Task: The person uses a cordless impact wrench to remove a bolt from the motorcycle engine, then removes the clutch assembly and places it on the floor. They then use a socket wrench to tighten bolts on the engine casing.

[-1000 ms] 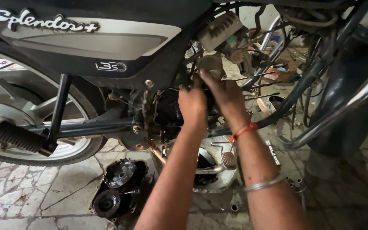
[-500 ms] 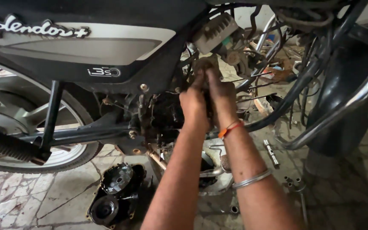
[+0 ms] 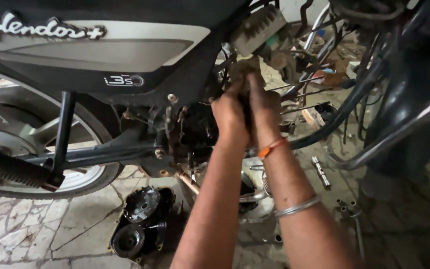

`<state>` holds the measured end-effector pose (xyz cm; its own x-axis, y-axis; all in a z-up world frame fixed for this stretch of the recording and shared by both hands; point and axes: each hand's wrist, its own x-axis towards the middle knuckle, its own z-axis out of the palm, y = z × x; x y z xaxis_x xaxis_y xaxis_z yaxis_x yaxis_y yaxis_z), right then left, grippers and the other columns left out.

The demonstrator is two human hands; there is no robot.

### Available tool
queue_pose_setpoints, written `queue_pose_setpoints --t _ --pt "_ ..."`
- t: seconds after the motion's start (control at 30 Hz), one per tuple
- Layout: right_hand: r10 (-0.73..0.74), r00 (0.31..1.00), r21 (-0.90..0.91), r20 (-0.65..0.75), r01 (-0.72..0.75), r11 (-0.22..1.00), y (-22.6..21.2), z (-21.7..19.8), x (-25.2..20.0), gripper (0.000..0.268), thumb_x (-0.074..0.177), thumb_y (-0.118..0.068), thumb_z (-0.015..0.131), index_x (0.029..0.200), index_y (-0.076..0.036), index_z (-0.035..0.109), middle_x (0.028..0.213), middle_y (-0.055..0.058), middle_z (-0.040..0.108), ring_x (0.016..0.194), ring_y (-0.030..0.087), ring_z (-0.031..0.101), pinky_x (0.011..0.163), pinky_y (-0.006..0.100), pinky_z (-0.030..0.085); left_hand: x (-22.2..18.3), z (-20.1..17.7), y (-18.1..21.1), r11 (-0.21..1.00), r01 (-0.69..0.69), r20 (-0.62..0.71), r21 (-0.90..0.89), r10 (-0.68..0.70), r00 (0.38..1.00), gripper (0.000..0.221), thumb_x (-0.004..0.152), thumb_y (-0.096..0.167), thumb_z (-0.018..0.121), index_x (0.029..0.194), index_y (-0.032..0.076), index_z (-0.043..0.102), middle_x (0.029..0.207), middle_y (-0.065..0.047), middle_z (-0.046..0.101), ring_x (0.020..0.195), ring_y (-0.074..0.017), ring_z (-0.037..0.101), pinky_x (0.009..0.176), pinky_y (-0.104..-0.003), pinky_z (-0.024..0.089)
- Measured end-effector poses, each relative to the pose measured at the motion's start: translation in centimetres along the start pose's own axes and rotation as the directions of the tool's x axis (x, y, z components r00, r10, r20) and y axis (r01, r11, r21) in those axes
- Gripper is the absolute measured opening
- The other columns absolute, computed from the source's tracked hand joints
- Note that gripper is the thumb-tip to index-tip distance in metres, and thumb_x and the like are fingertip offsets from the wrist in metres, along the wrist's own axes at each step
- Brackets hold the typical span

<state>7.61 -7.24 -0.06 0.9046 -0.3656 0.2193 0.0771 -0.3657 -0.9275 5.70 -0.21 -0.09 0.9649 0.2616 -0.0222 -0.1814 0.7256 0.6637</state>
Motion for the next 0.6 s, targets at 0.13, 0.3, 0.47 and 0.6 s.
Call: queue_pose_setpoints --t 0.13,0.3,0.47,0.6 --pt "-0.366 0.930 -0.419 0.026 0.343 0.841 0.2 -0.5 -1.7 0.056 0.096 -0.049 0.045 0.126 -0.009 0.070 0.097 0.024 0.074 0.085 0.040 0.068 0.069 0.051 0.049 -0.7 0.4 0.7 0.998 -0.051 0.020 -0.035 0.052 0.998 0.036 0.086 0.018 0.072 0.113 -0.007 0.074 0.109 -0.013 0.075 0.093 -0.0229 0.068 0.085 -0.036 0.054" --pt "0.055 0.991 0.037 -0.121 -0.051 0.998 -1.2 0.0 -1.2 0.079 0.081 -0.076 0.055 0.086 -0.001 0.077 0.080 0.023 0.078 0.078 0.031 0.077 0.070 0.046 0.056 -0.7 0.1 0.5 0.996 -0.093 0.005 0.018 0.093 0.996 0.031 0.087 0.017 0.067 0.112 -0.001 0.072 0.109 -0.008 0.075 0.096 -0.0186 0.068 0.087 -0.033 0.053" --pt "-0.156 0.980 -0.130 -0.122 0.140 0.982 0.9 0.4 -1.3 0.067 0.087 -0.068 0.052 0.101 -0.006 0.074 0.081 0.022 0.076 0.078 0.035 0.074 0.068 0.048 0.054 -1.7 0.6 1.2 0.998 0.015 -0.027 0.055 -0.013 1.000 0.033 0.089 0.020 0.067 0.109 -0.006 0.073 0.105 -0.011 0.073 0.091 -0.0213 0.066 0.083 -0.036 0.053" --pt "-0.421 0.904 -0.342 -0.070 0.375 0.862 3.5 1.3 0.4 0.056 0.095 -0.057 0.048 0.119 -0.012 0.071 0.082 0.022 0.073 0.078 0.039 0.071 0.065 0.052 0.051 -0.7 0.7 0.6 0.997 -0.061 -0.029 0.042 0.062 0.998 0.034 0.087 0.019 0.068 0.108 -0.007 0.074 0.102 -0.010 0.074 0.089 -0.0190 0.066 0.081 -0.034 0.052"
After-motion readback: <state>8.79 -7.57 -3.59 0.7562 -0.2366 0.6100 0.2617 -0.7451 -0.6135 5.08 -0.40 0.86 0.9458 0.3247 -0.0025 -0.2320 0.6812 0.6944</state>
